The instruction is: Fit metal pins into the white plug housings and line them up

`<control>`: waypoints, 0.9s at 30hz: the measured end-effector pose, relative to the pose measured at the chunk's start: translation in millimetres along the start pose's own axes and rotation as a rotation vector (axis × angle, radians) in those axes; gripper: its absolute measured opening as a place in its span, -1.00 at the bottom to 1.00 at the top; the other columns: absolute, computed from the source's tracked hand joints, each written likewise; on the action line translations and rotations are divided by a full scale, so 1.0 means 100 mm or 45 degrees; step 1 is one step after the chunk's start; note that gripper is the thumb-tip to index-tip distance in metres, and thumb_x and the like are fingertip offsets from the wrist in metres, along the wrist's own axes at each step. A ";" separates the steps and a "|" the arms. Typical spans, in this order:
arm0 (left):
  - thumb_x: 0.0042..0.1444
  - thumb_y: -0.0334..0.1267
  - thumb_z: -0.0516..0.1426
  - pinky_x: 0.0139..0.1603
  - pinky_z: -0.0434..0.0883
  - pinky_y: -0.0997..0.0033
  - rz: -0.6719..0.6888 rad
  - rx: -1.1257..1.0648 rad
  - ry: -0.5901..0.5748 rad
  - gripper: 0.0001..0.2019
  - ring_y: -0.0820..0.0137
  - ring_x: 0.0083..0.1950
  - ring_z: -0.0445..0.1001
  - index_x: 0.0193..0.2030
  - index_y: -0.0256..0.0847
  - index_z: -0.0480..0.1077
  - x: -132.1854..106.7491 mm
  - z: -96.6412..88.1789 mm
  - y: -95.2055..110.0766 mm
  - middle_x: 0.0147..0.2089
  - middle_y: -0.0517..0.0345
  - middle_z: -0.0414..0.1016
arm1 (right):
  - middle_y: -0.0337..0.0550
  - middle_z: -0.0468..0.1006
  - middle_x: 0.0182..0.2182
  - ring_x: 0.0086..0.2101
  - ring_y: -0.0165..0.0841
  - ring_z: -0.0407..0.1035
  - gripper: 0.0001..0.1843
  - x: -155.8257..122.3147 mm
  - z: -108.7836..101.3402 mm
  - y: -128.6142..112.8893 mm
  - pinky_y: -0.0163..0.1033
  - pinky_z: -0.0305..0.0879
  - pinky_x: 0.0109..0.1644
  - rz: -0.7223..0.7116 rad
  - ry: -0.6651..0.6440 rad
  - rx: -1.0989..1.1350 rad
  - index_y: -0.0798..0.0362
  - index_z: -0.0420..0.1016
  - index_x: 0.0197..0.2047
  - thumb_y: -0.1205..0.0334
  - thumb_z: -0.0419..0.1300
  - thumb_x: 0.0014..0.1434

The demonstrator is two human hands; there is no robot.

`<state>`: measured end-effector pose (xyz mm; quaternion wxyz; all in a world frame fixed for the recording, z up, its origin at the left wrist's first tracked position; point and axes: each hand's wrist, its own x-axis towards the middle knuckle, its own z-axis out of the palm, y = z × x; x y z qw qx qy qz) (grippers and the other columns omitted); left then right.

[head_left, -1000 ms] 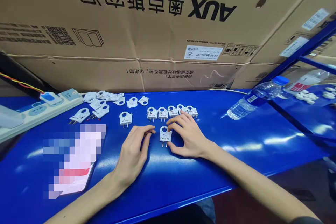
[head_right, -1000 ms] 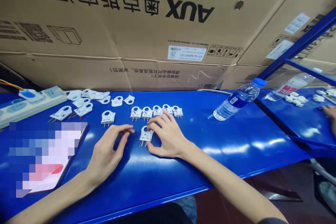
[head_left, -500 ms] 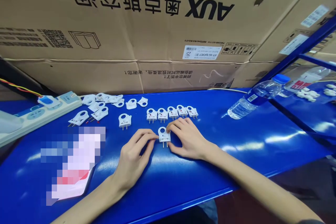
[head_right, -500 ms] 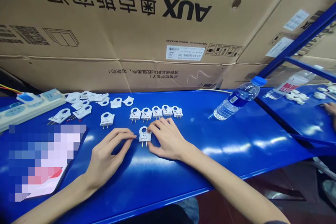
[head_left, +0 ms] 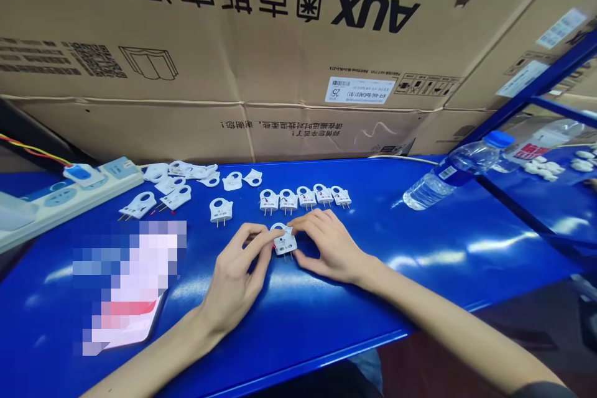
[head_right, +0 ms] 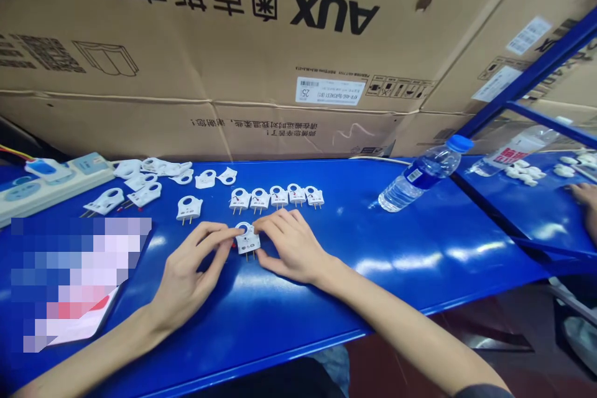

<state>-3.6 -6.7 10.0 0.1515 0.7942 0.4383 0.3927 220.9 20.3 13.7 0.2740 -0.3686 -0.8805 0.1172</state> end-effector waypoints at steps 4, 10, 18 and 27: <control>0.40 -0.42 0.04 -0.07 0.51 0.39 0.017 -0.032 0.008 -0.78 0.40 -0.09 0.54 0.01 -0.08 0.46 0.00 0.00 0.03 -0.06 0.11 0.45 | -0.09 0.65 0.00 -0.01 -0.19 0.48 -0.78 0.00 0.00 -0.02 -0.07 0.32 -0.01 -0.012 0.040 0.014 0.01 0.44 0.01 0.23 0.24 0.30; 0.38 -0.39 0.08 0.01 0.50 0.32 0.007 -0.028 0.097 -0.86 0.36 -0.03 0.54 -0.02 -0.13 0.43 0.03 0.01 0.04 -0.08 0.11 0.51 | -0.12 0.66 0.00 -0.01 -0.22 0.50 -0.78 0.00 0.01 -0.05 -0.08 0.34 0.01 -0.046 0.156 0.028 -0.01 0.45 0.02 0.22 0.23 0.30; 0.36 -0.43 0.12 0.02 0.51 0.35 0.057 0.051 0.143 -0.84 0.38 -0.05 0.56 -0.02 -0.12 0.45 0.04 0.01 0.03 -0.10 0.15 0.53 | -0.09 0.67 0.01 -0.02 -0.19 0.52 -0.78 0.00 -0.01 -0.04 -0.05 0.39 -0.01 -0.053 0.286 0.024 -0.01 0.45 0.01 0.25 0.24 0.29; 0.38 -0.36 0.11 0.00 0.53 0.36 0.042 0.119 0.196 -0.85 0.38 -0.07 0.59 -0.03 -0.13 0.50 0.05 0.00 0.02 -0.08 0.15 0.57 | -0.09 0.67 0.02 -0.05 -0.20 0.52 -0.76 -0.01 0.02 0.00 -0.06 0.40 -0.03 -0.142 0.366 -0.047 0.02 0.44 -0.01 0.29 0.28 0.25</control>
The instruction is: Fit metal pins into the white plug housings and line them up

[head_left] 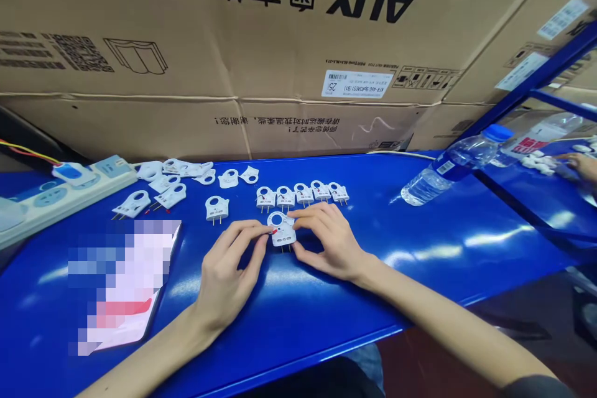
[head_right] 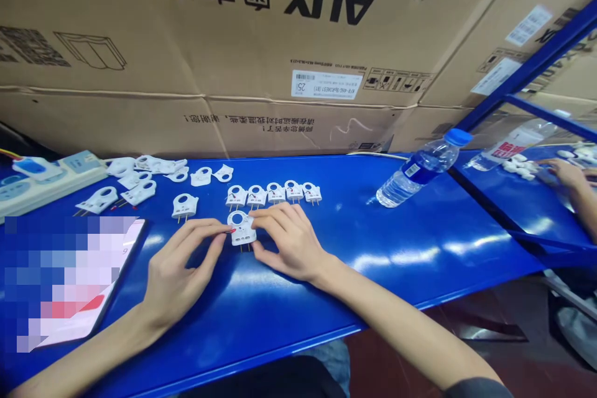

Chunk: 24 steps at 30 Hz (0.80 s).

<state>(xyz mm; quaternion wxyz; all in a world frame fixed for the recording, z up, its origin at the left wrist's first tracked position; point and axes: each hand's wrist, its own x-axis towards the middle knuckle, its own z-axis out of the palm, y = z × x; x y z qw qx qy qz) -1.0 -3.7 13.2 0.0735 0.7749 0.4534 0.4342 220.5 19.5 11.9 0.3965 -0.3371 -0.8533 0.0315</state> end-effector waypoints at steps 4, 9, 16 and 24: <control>0.37 -0.36 0.11 -0.14 0.52 0.41 -0.005 -0.019 -0.007 -0.86 0.42 -0.20 0.57 -0.04 -0.14 0.49 0.02 -0.01 0.01 -0.12 0.18 0.59 | -0.09 0.67 0.02 -0.06 -0.20 0.52 -0.77 0.01 0.00 0.00 -0.06 0.39 -0.05 -0.004 -0.001 -0.017 0.00 0.45 -0.01 0.30 0.27 0.25; 0.36 -0.36 0.13 -0.26 0.47 0.45 0.008 -0.022 -0.025 -0.88 0.46 -0.32 0.51 -0.02 -0.15 0.46 0.00 0.00 0.00 -0.19 0.21 0.58 | -0.11 0.67 0.02 -0.06 -0.22 0.50 -0.78 0.01 0.00 -0.01 -0.08 0.38 -0.04 -0.014 -0.013 -0.025 0.01 0.46 -0.02 0.28 0.27 0.26; 0.35 -0.38 0.14 -0.21 0.50 0.44 0.062 -0.036 -0.008 -0.88 0.45 -0.25 0.53 -0.03 -0.15 0.45 -0.01 0.02 -0.03 -0.17 0.20 0.59 | -0.14 0.67 0.03 -0.04 -0.25 0.47 -0.79 -0.01 0.00 -0.01 -0.09 0.37 0.00 -0.023 -0.035 -0.040 0.03 0.47 -0.02 0.30 0.28 0.27; 0.34 -0.39 0.15 -0.12 0.53 0.36 0.067 -0.035 -0.009 -0.90 0.39 -0.19 0.57 -0.07 -0.16 0.47 0.00 0.01 0.00 -0.19 0.16 0.59 | -0.12 0.68 0.02 -0.05 -0.23 0.49 -0.86 0.00 -0.01 -0.02 -0.09 0.38 -0.01 -0.060 -0.033 -0.043 0.01 0.52 -0.06 0.28 0.25 0.31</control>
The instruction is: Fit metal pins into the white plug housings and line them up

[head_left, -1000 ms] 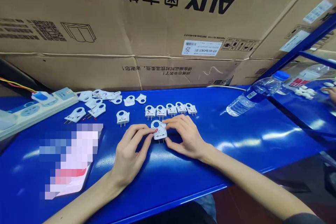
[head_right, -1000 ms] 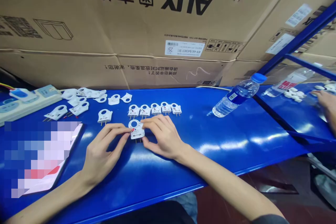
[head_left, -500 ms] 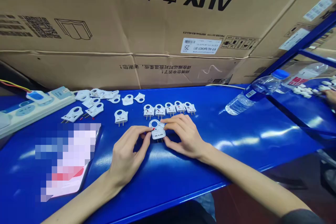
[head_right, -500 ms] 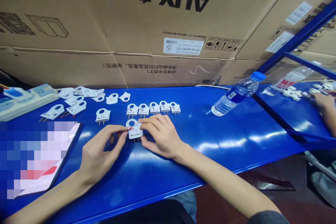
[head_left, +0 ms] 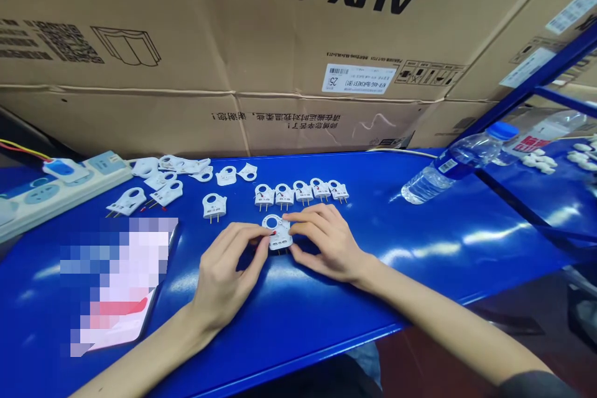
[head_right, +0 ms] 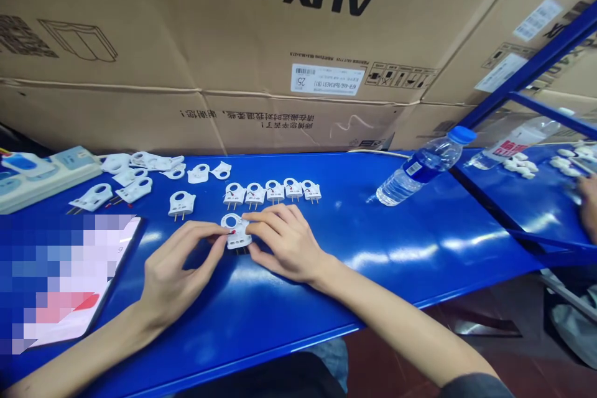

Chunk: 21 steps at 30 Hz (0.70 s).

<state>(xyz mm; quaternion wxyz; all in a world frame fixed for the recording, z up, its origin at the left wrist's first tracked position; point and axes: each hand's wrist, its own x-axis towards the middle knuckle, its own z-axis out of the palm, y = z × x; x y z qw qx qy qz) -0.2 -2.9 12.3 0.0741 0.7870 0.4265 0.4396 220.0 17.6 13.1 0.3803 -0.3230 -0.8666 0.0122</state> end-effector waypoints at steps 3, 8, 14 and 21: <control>0.34 -0.38 0.16 -0.11 0.53 0.33 0.006 0.009 -0.019 -0.88 0.38 -0.17 0.57 -0.05 -0.13 0.48 -0.01 0.00 -0.02 -0.18 0.18 0.59 | -0.13 0.68 0.02 -0.05 -0.23 0.48 -0.87 0.00 0.00 0.00 -0.09 0.38 -0.02 -0.006 0.009 -0.003 0.02 0.51 -0.07 0.28 0.26 0.31; 0.34 -0.41 0.16 -0.08 0.50 0.33 0.040 0.073 0.002 -0.84 0.39 -0.15 0.57 -0.01 -0.15 0.50 -0.03 0.00 -0.05 -0.15 0.15 0.59 | -0.11 0.66 0.06 -0.06 -0.22 0.47 -0.92 0.00 0.00 0.00 -0.08 0.36 -0.04 0.000 -0.018 0.003 0.02 0.50 -0.08 0.26 0.25 0.35; 0.36 -0.37 0.14 -0.16 0.40 0.28 0.104 0.266 -0.053 -0.68 0.33 -0.14 0.56 0.22 -0.16 0.40 -0.05 -0.01 -0.02 -0.07 0.07 0.59 | -0.10 0.63 0.09 -0.04 -0.22 0.46 -0.90 -0.01 0.02 0.01 -0.05 0.36 0.01 0.095 -0.042 -0.004 0.01 0.49 -0.04 0.24 0.23 0.38; 0.39 -0.29 0.05 -0.19 0.41 0.28 0.064 0.407 -0.126 -0.80 0.31 -0.29 0.52 0.05 -0.25 0.43 -0.01 -0.08 0.01 -0.28 0.13 0.54 | -0.06 0.59 0.10 0.04 -0.18 0.43 -0.81 0.10 0.08 0.03 0.02 0.34 0.14 0.241 -0.046 0.018 -0.05 0.54 0.04 0.19 0.19 0.41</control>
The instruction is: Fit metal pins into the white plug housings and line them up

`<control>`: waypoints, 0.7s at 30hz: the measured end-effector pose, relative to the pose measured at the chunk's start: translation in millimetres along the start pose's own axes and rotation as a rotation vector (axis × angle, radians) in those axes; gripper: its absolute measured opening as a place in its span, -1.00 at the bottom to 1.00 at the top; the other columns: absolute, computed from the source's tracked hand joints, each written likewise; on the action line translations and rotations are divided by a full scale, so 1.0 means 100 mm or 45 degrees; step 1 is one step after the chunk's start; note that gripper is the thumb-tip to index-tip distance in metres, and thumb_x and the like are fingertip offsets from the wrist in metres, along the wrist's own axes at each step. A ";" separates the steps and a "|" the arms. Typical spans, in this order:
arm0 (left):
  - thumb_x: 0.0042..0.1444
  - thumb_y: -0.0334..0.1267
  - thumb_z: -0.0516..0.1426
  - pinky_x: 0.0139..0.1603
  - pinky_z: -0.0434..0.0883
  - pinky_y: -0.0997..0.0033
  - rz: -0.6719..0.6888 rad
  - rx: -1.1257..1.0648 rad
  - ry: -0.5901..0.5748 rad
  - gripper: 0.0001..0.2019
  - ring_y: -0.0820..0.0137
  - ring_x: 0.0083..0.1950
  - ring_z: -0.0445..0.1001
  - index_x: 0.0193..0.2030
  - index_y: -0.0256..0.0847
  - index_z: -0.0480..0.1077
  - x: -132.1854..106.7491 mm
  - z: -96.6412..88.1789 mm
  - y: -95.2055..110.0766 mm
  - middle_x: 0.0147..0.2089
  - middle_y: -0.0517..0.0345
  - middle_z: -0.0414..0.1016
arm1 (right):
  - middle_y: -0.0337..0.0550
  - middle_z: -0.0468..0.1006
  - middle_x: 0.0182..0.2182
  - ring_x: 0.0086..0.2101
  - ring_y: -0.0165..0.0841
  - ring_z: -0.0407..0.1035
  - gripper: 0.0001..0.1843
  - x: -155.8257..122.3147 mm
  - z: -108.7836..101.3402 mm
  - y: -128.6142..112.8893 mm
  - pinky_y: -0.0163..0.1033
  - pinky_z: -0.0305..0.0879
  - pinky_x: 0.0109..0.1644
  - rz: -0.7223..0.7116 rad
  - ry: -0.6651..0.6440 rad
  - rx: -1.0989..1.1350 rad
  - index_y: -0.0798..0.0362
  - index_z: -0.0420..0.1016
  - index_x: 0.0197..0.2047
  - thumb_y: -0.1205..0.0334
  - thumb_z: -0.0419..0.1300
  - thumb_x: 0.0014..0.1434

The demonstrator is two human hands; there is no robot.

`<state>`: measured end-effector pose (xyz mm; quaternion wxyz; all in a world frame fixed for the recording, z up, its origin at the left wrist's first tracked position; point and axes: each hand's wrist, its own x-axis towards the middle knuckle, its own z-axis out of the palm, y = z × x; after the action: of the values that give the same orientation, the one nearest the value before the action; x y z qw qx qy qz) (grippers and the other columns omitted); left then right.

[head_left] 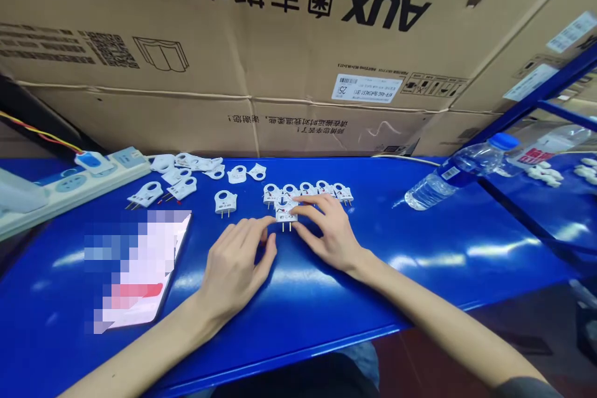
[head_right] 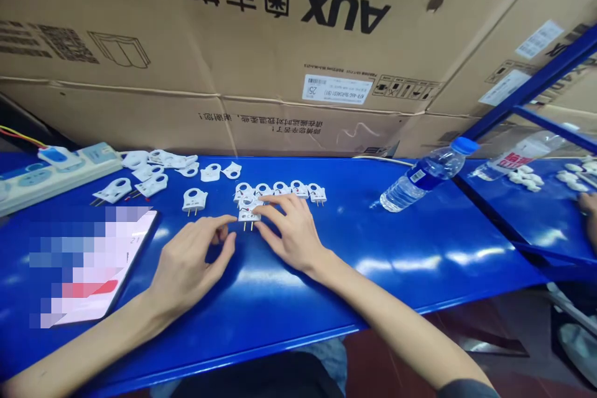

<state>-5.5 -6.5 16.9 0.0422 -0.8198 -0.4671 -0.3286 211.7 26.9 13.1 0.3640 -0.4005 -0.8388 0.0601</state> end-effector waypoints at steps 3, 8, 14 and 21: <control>0.40 -0.21 0.01 -0.23 0.42 0.26 -0.096 0.151 -0.180 -0.75 0.25 -0.27 0.56 0.07 -0.21 0.43 -0.02 -0.12 0.01 -0.22 0.09 0.59 | -0.08 0.58 0.13 0.07 -0.18 0.40 -0.83 0.14 0.07 -0.04 0.03 0.30 0.19 0.024 -0.026 -0.002 -0.05 0.55 0.03 0.19 0.18 0.42; 0.41 -0.03 -0.01 -0.26 0.43 0.28 -0.363 0.165 -0.221 -0.62 0.18 -0.13 0.59 0.21 -0.16 0.35 -0.24 -0.27 0.05 -0.12 0.05 0.57 | -0.13 0.59 0.13 0.10 -0.18 0.35 -0.83 0.43 0.29 -0.11 0.00 0.27 0.14 0.061 -0.147 -0.046 -0.04 0.52 0.03 0.20 0.21 0.40; 0.40 -0.04 0.04 -0.15 0.46 0.22 -0.504 0.130 -0.232 -0.68 0.12 -0.01 0.51 0.13 -0.13 0.43 -0.56 -0.19 0.09 -0.02 0.01 0.52 | -0.13 0.63 0.06 0.13 -0.14 0.30 -0.84 0.62 0.54 -0.18 0.01 0.18 0.11 0.095 -0.262 -0.135 -0.01 0.50 0.00 0.22 0.20 0.38; 0.44 -0.25 -0.01 -0.15 0.43 0.24 -0.294 0.127 -0.174 -0.65 0.19 -0.05 0.47 0.27 -0.07 0.42 -0.63 -0.16 0.12 -0.06 0.01 0.48 | -0.08 0.64 0.03 0.16 -0.10 0.28 -0.83 0.64 0.64 -0.18 0.04 0.15 0.12 0.133 -0.296 -0.208 0.01 0.50 0.00 0.21 0.18 0.37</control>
<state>-25.5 -65.9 -4.0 0.0129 -0.7780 -0.5759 -0.2510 131.0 73.0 9.6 0.2270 -0.4623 -0.8553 0.0566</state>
